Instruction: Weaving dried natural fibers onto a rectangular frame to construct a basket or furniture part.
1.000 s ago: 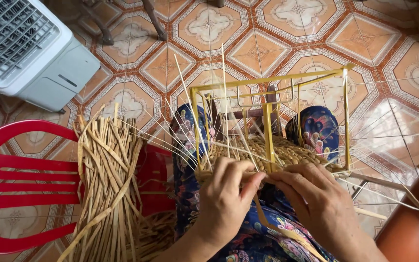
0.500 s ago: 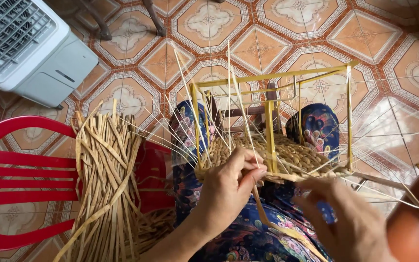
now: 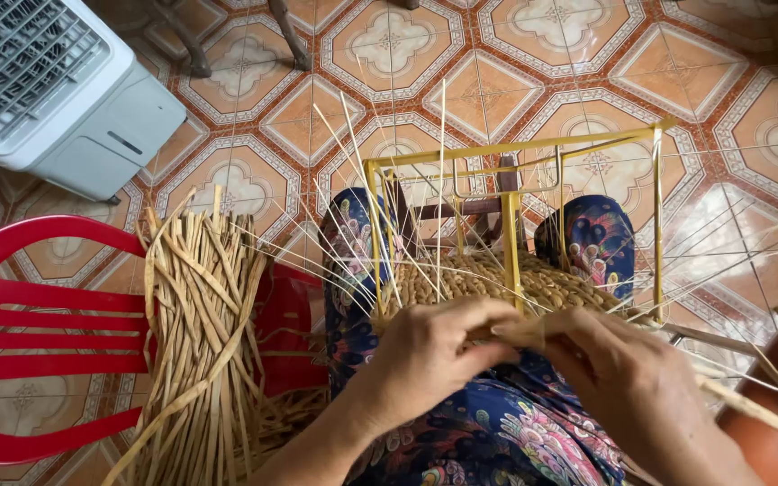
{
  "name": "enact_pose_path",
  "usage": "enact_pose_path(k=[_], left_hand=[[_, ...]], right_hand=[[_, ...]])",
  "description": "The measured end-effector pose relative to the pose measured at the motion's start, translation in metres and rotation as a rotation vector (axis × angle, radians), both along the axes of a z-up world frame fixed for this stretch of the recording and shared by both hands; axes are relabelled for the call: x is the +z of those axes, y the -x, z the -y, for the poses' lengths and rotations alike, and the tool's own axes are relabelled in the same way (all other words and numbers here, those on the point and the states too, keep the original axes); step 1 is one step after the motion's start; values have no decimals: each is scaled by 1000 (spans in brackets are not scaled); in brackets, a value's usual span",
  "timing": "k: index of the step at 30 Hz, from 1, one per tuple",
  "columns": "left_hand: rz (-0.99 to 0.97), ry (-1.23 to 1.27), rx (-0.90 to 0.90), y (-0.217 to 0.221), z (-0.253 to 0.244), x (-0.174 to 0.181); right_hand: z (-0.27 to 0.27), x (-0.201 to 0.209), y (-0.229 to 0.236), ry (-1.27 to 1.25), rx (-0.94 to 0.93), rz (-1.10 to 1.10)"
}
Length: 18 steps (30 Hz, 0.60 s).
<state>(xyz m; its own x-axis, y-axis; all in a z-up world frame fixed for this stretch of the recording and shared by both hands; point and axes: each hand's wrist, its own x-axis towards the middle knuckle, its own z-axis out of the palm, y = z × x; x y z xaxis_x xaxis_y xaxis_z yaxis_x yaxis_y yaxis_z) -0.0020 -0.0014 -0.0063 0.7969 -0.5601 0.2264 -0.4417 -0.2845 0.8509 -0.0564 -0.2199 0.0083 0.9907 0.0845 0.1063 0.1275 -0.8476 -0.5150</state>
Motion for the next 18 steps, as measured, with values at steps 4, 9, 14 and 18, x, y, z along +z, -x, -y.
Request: enact_pose_path(k=[4,9,14,18], left_hand=[[353,-89,129,12,10,-17],[244,-107,143,13,7,-1],[217,-44,147,17,8,0],[279,-16,203,17,9,6]], right_hand=[[5,35,-10,282,77,295],[-11,54,15,37,69,549],[-8,31,6,-38,114,342],[-7,3,6,89,200,319]])
